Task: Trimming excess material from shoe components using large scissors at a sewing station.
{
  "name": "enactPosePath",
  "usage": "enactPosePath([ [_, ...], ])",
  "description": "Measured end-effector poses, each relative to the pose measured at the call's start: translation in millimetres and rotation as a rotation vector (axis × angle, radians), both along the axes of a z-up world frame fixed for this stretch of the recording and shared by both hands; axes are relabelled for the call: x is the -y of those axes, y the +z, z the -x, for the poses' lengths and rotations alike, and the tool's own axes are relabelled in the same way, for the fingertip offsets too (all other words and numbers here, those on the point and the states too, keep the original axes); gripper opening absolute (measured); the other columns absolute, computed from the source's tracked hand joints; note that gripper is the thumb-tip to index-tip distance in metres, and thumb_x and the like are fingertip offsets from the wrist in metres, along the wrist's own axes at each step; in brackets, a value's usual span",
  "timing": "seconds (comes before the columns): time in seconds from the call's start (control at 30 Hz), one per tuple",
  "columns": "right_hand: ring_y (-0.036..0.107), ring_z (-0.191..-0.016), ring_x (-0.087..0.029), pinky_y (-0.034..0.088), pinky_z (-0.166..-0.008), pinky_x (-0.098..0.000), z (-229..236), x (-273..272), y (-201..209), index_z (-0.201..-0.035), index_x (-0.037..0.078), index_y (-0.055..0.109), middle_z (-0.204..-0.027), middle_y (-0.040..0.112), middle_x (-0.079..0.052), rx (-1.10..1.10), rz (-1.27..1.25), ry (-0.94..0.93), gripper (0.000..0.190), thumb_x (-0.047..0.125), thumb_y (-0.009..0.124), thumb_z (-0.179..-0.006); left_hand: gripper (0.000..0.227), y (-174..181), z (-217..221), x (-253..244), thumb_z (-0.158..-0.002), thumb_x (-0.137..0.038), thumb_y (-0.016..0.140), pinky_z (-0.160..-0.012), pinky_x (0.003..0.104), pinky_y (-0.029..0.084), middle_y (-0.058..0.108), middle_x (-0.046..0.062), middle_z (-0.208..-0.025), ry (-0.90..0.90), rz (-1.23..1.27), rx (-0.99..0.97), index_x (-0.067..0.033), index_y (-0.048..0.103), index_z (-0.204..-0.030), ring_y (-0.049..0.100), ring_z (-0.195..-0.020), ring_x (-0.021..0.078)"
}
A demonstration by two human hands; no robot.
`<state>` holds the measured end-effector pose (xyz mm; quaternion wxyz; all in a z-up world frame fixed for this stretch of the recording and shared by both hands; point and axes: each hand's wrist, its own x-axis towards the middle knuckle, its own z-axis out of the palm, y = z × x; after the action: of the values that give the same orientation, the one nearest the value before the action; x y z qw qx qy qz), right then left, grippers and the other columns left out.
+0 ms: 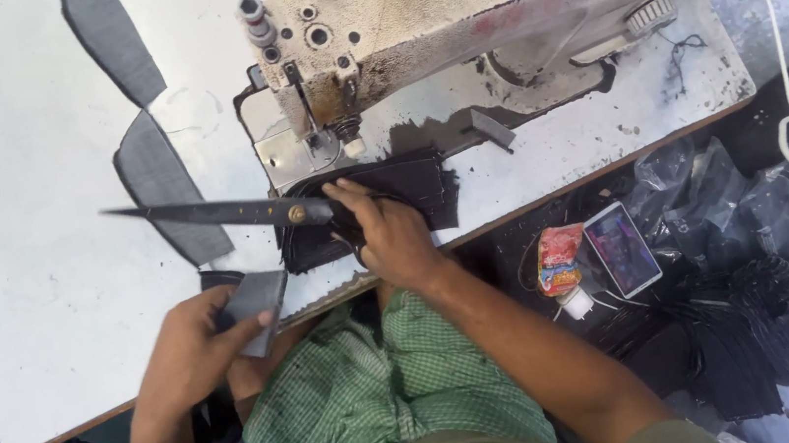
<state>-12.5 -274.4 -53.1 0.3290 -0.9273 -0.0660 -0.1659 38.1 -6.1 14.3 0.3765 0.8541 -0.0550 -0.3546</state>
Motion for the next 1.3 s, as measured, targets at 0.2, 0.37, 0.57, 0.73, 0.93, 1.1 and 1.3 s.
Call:
enactPosePath([
  [0.2,0.072,-0.110,-0.036,0.059,-0.090,-0.0427,18.4,10.1,13.3,-0.149,0.005,0.047,-0.128,0.067,-0.022,-0.163,-0.153,-0.022,0.072,0.026,0.084,-0.090,0.034,-9.7,14.2,-3.8,-0.082,-0.022,0.080,-0.061,0.033,0.056,0.077,0.014,-0.079,0.098,0.122,0.270,0.0013,0.075,-0.107,0.071,-0.068,0.0170],
  [0.37,0.066,-0.100,-0.019,0.055,-0.089,-0.0352,103.9,41.6,-2.4,-0.149,0.000,0.041,-0.110,0.066,-0.008,-0.642,-0.708,0.178,0.090,0.026,0.090,-0.078,0.034,-2.7,16.9,-3.4,-0.083,-0.023,0.080,-0.059,0.034,0.055,0.076,0.014,-0.079,0.114,0.117,0.237,0.0010,0.075,-0.106,0.070,-0.065,0.0177],
  [0.57,0.054,-0.076,-0.011,0.050,-0.069,-0.0284,188.8,68.5,-28.1,-0.147,-0.003,0.044,-0.086,0.053,0.002,-1.112,-1.014,0.299,0.090,0.034,0.089,-0.077,0.033,-3.9,19.0,-3.1,-0.083,-0.023,0.079,-0.058,0.033,0.055,0.077,0.014,-0.078,0.082,0.162,0.257,0.0006,0.075,-0.106,0.070,-0.064,0.0176],
  [0.73,0.057,-0.080,-0.008,0.052,-0.072,-0.0252,185.0,55.9,-18.9,-0.146,0.001,0.041,-0.089,0.057,0.005,-1.122,-0.870,0.353,0.084,0.033,0.085,-0.083,0.033,-3.3,20.8,-1.1,-0.084,-0.024,0.078,-0.057,0.033,0.056,0.077,0.014,-0.077,0.078,0.128,0.236,-0.0002,0.075,-0.106,0.071,-0.063,0.0174],
  [0.93,0.051,-0.060,-0.013,0.041,-0.054,-0.0282,156.6,40.2,-0.3,-0.139,0.002,0.053,-0.080,0.062,-0.004,-1.261,-0.838,0.113,0.065,0.025,0.079,-0.084,0.034,-8.0,25.2,-10.7,-0.083,-0.024,0.079,-0.057,0.032,0.056,0.077,0.015,-0.076,0.056,0.123,0.279,0.0007,0.075,-0.106,0.072,-0.064,0.0163],
  [1.1,0.068,-0.102,-0.011,0.056,-0.084,-0.0258,157.1,25.8,7.7,-0.136,-0.001,0.050,-0.114,0.073,-0.006,-0.952,-0.920,0.123,0.068,0.012,0.087,-0.081,0.027,3.2,38.5,-19.3,-0.083,-0.020,0.077,-0.054,0.038,0.053,0.072,0.021,-0.064,-0.008,-0.042,0.158,-0.0022,0.076,-0.104,0.071,-0.056,0.0266],
  [1.3,0.073,-0.109,-0.021,0.060,-0.088,-0.0321,97.5,-31.6,38.7,-0.138,-0.002,0.048,-0.116,0.074,-0.016,-0.547,-0.922,0.216,0.059,0.002,0.080,-0.088,0.021,37.9,57.3,20.1,-0.083,-0.029,0.083,-0.069,0.041,0.055,0.076,0.015,-0.077,-0.425,-0.144,0.220,-0.0128,0.079,-0.096,0.074,-0.075,0.0343],
])
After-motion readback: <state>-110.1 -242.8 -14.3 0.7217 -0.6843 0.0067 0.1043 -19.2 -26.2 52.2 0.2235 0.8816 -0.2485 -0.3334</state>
